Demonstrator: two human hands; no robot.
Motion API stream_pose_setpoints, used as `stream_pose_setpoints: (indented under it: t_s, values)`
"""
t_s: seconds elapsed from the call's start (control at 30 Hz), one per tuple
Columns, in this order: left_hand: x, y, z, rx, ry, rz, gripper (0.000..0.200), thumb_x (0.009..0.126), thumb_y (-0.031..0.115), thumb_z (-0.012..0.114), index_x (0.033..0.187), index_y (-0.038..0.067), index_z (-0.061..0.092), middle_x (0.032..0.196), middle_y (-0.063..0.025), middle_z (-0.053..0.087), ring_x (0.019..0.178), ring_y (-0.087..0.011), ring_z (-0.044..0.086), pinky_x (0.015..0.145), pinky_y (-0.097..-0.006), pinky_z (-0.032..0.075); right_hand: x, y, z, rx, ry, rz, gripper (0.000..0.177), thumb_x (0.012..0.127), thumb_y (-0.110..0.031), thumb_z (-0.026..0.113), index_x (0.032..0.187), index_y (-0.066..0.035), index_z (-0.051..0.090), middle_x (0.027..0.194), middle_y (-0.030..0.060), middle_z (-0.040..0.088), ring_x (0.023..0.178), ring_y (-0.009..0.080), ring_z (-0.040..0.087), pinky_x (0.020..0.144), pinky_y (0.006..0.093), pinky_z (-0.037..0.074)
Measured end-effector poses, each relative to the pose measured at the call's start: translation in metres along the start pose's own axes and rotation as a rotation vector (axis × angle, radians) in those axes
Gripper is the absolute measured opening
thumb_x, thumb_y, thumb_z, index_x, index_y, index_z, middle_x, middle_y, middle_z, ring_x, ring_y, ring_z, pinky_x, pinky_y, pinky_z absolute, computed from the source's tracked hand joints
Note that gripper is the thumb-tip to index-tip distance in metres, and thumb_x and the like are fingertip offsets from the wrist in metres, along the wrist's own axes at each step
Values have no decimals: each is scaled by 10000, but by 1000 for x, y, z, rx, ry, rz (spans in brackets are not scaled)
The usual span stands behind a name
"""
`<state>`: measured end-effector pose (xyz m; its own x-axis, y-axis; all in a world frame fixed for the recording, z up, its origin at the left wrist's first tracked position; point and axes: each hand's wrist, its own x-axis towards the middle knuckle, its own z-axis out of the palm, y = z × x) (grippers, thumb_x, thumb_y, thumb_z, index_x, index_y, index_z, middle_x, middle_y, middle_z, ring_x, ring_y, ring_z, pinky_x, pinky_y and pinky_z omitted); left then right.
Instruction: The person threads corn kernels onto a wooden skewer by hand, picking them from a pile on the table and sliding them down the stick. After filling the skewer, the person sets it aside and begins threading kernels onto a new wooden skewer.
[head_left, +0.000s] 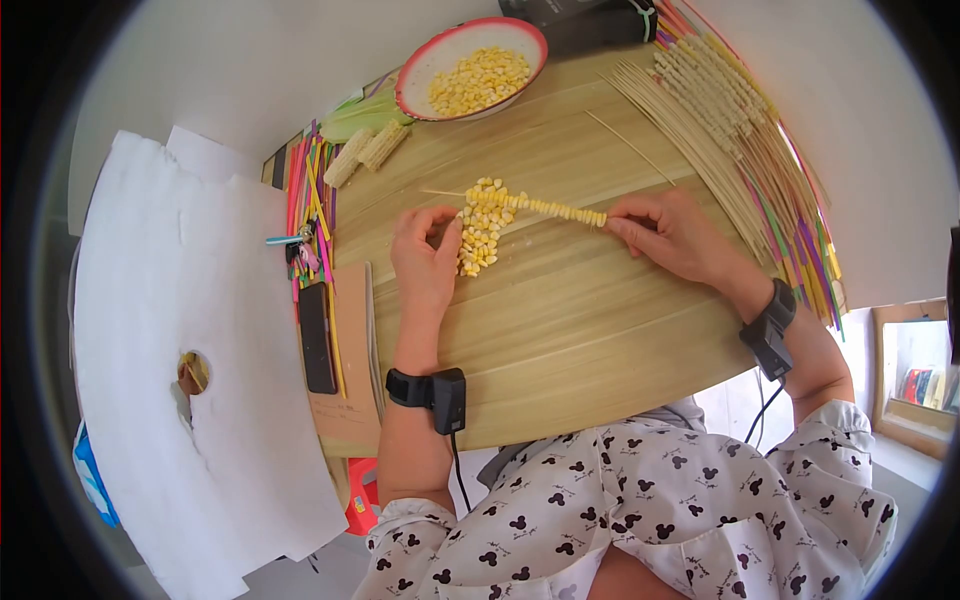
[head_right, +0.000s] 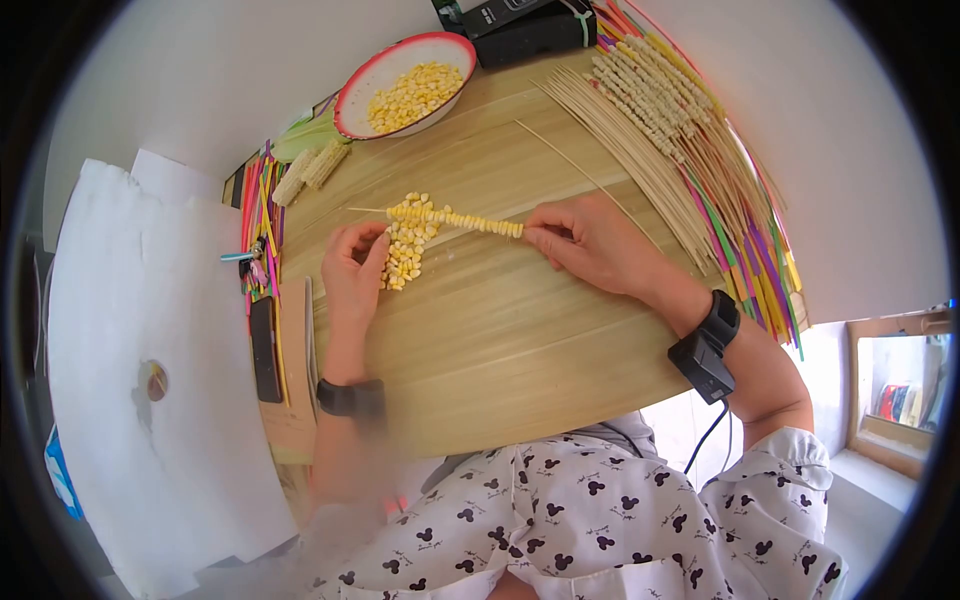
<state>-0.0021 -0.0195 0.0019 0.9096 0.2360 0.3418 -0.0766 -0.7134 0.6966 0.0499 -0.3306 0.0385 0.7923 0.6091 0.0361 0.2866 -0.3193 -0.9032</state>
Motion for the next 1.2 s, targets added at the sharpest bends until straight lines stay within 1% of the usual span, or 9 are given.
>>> stream_pose_setpoints:
  t_s: [0.13,0.2,0.23,0.3,0.33,0.4,0.6,0.9,1.2]
  values:
    - [0,-4,1,-53,0,-31,113,864,55,679,973,23,676,884,-22,583,757,-92,536,691,-241,459,1,-1,-1,-16,-22,6,171,941,-140,589,915,13,662,592,37,542,542,97,480,531,277,399]
    - [-2,0,0,-139,-37,-154,102,876,54,672,973,20,665,864,-2,602,774,-63,533,678,-227,452,0,1,-1,-32,-17,-8,174,940,-142,586,907,14,657,593,35,538,542,96,475,529,278,395]
    - [-1,1,-2,-138,-25,-148,102,876,54,672,973,20,665,864,-2,602,774,-63,533,678,-227,452,1,0,-1,-43,-12,-26,177,938,-143,583,898,14,652,594,32,533,542,95,469,527,279,391]
    - [0,2,-6,-351,67,-206,130,894,63,669,1017,22,667,862,6,617,783,-50,530,683,-214,445,0,-4,-2,-48,-19,-24,179,937,-145,580,889,14,647,594,32,530,542,95,461,524,281,386]
    - [2,3,-8,-345,81,-199,130,894,63,669,1017,22,667,862,6,617,783,-50,530,683,-214,445,0,-5,-2,-49,-25,-7,182,936,-147,578,879,13,641,594,31,527,541,95,453,521,283,381]
    - [4,4,-10,-516,211,-208,148,903,54,657,1039,-3,672,931,-2,640,796,-55,543,712,-208,444,0,-4,-2,-44,-26,-15,183,937,-147,577,872,12,638,593,31,525,541,95,448,519,283,377]
    - [2,-4,-10,-797,251,-295,199,904,36,661,1096,-12,682,944,-14,661,830,-66,579,746,-198,467,-1,-5,0,-31,-26,-11,182,939,-148,583,877,12,643,582,37,522,530,99,441,514,284,377]
    - [2,-5,-9,-844,284,-309,182,891,-4,666,1073,-22,659,940,-57,675,819,-112,620,767,-224,516,-1,-3,2,-42,-29,-19,174,939,-147,596,916,13,662,583,48,545,524,109,473,517,287,399]
    - [2,-7,-7,-817,307,-282,160,867,-23,679,1025,-10,655,919,-53,677,796,-108,619,754,-220,508,-1,-4,2,-47,-34,2,163,933,-130,595,928,18,661,589,60,540,528,112,469,520,292,400]
